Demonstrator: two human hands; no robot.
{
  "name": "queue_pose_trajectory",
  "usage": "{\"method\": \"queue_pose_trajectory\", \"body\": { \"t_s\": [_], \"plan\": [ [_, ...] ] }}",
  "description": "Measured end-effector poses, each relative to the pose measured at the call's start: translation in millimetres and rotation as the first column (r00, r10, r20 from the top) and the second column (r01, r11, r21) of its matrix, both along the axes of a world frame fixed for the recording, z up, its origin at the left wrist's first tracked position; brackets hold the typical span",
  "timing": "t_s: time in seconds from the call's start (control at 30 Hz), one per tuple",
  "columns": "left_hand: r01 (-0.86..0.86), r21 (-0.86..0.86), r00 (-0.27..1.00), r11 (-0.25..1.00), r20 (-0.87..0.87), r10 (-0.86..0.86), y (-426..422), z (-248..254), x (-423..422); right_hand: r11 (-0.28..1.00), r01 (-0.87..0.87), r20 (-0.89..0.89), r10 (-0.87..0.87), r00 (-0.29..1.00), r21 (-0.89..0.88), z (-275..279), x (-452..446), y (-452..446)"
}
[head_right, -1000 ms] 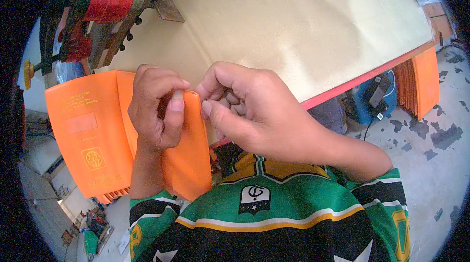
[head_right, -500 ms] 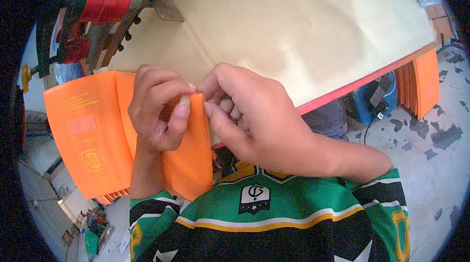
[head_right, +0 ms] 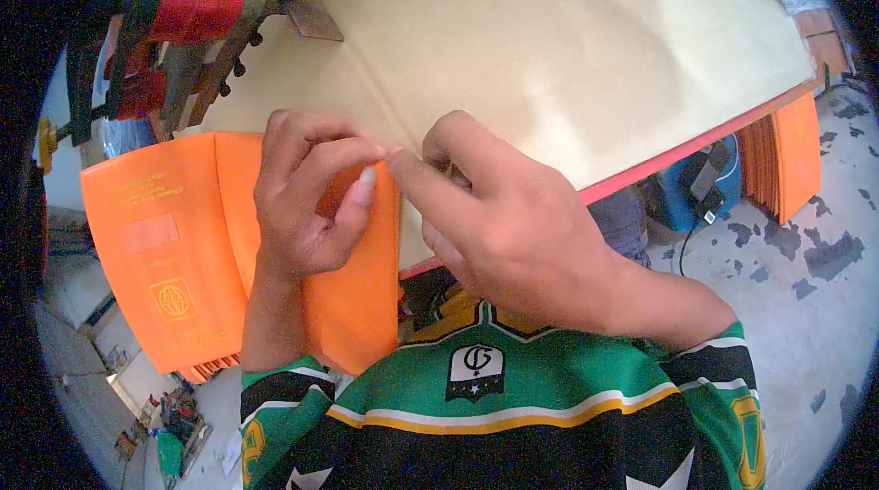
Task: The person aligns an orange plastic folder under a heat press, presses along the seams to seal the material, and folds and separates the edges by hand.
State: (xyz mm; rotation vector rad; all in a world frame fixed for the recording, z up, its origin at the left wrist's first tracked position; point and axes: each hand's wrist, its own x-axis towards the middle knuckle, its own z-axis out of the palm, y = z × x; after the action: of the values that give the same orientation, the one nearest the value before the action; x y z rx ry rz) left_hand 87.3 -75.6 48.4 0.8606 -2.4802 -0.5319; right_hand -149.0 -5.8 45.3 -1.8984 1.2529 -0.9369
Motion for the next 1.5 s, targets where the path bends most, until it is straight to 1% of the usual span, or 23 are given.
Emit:
{"method": "queue_pose_trajectory", "body": {
  "t_s": [0.03, 0.07, 0.13, 0.2, 0.37, 0.47, 0.57, 0.63, 0.77, 0.97, 1.03, 1.13, 1.27, 1.33, 1.43, 1.5],
  "plan": [
    [-0.002, -0.001, 1.000, 1.000, 0.001, 0.002, 1, 0, 0, 1.000, -0.017, -0.051, 0.016, 0.999, -0.009, 0, -1, 0],
    [-0.017, 0.004, 1.000, 1.000, 0.003, 0.017, 2, -1, -1, 1.000, -0.019, -0.050, 0.018, 0.999, -0.010, 0, -2, 0],
    [-0.033, 0.010, 0.999, 0.999, 0.006, 0.033, 2, 0, -1, 0.999, -0.051, -0.120, 0.049, 0.992, -0.009, 0, -4, -1],
    [-0.040, 0.004, 0.998, 0.999, 0.054, 0.040, 2, 2, -2, 0.997, -0.070, -0.137, 0.066, 0.988, -0.028, 0, -6, -3],
    [-0.034, 0.006, 0.999, 0.999, 0.038, 0.034, 1, 0, -2, 0.993, -0.095, -0.160, 0.083, 0.984, -0.067, -3, -8, -5],
    [-0.032, 0.005, 0.999, 0.999, 0.032, 0.032, 0, 2, -2, 0.994, -0.102, -0.156, 0.093, 0.983, -0.045, -4, -10, -5],
    [-0.034, 0.008, 0.999, 0.999, 0.026, 0.034, 0, 1, -1, 0.994, -0.105, -0.116, 0.100, 0.988, -0.039, -7, -10, -4],
    [-0.031, 0.008, 0.999, 1.000, 0.020, 0.030, 0, 0, -1, 0.991, -0.042, -0.026, 0.039, 0.999, -0.123, -12, -8, -4],
    [-0.037, 0.001, 0.999, 0.999, 0.016, 0.037, 0, -1, -2, 0.987, -0.029, -0.036, 0.024, 0.999, -0.160, -16, -9, -3],
    [-0.054, -0.018, 0.999, 0.998, 0.006, 0.054, 2, -3, -2, 0.980, -0.019, 0.004, 0.020, 1.000, -0.200, -19, -7, -3],
    [-0.056, -0.015, 0.998, 0.998, 0.007, 0.056, 1, -2, -2, 0.978, -0.046, -0.017, 0.044, 0.999, -0.202, -20, -7, -3],
    [-0.050, -0.020, 0.999, 0.999, 0.012, 0.050, 1, -1, -3, 0.973, -0.040, -0.030, 0.034, 0.999, -0.228, -21, -5, -5],
    [-0.055, -0.011, 0.998, 0.998, 0.026, 0.055, 1, 0, -6, 0.974, -0.026, -0.041, 0.018, 0.999, -0.224, -18, -5, -6],
    [-0.062, -0.015, 0.998, 0.998, 0.019, 0.062, 1, -1, -6, 0.989, -0.036, -0.042, 0.031, 0.999, -0.146, -15, -6, -6],
    [-0.059, -0.049, 0.998, 0.997, 0.013, 0.060, 3, 0, -4, 0.987, -0.027, -0.027, 0.023, 0.999, -0.156, -15, -6, -7],
    [-0.042, -0.107, 0.997, 0.993, 0.059, 0.048, 5, 1, -4, 0.986, -0.024, -0.028, 0.019, 0.999, -0.167, -15, -6, -6]
  ]
}}
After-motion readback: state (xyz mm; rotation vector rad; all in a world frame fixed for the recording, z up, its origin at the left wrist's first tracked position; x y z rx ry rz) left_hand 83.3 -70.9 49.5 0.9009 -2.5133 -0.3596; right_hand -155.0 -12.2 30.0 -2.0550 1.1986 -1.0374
